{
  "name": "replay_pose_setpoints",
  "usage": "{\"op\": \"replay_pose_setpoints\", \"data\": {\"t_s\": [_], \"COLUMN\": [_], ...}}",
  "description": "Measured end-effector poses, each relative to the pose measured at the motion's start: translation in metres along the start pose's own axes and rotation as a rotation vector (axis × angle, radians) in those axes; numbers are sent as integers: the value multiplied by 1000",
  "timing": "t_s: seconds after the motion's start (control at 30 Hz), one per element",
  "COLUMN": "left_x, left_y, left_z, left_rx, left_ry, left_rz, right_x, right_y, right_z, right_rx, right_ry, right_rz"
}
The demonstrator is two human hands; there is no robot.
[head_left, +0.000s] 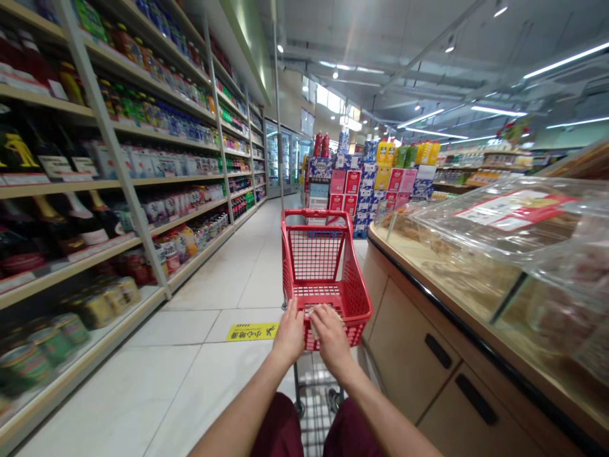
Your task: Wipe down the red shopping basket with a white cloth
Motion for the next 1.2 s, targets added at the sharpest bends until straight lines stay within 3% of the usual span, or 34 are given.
{"op": "replay_pose_setpoints", "data": {"t_s": [0.07,0.23,0.3,0.4,0.47,0.6,0.67,0.73,0.87,0.93,1.07,1.13,1.2], "left_x": [-2,-3,-1,0,-1,-3,-2,-2,-3,-4,-4,-3,-2], "left_y": [0,1,1,1,1,0,0,0,0,0,0,0,0], "left_z": [-3,-6,-4,0,1,4,7,8,5,2,0,0,0], "left_rx": [-9,-7,-15,-14,-11,-2,3,-4,-15,-8,-3,-14,-18], "left_ry": [6,-1,-12,6,30,31,21,15,16,22,13,10,7], "left_rz": [-9,-19,-6,-16,-37,-69,-72,-71,-66,-71,-63,-61,-65], "right_x": [-5,-28,-21,-7,-6,-24,-25,-17,-4,-10,-23,-17,-8], "right_y": [-1,-17,-16,-8,-7,-16,-20,-18,-10,-12,-18,-15,-9], "right_z": [5,60,46,8,7,57,64,46,4,16,49,34,8], "right_rx": [-29,203,179,22,-23,143,231,217,13,30,233,209,81], "right_ry": [-15,-154,-116,-21,-11,-116,-137,-90,27,-12,-133,-101,-19], "right_rz": [-6,86,83,38,11,25,46,47,0,-13,19,24,7]}}
Point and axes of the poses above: each hand's wrist, its own y-axis towards the middle knuckle, its own x-axis out of the palm, z = x × y, the point moved 4 cm from there along y, towards the middle knuckle, and after that the axes turned 7 degrees about -y, right-handed, at the moved point
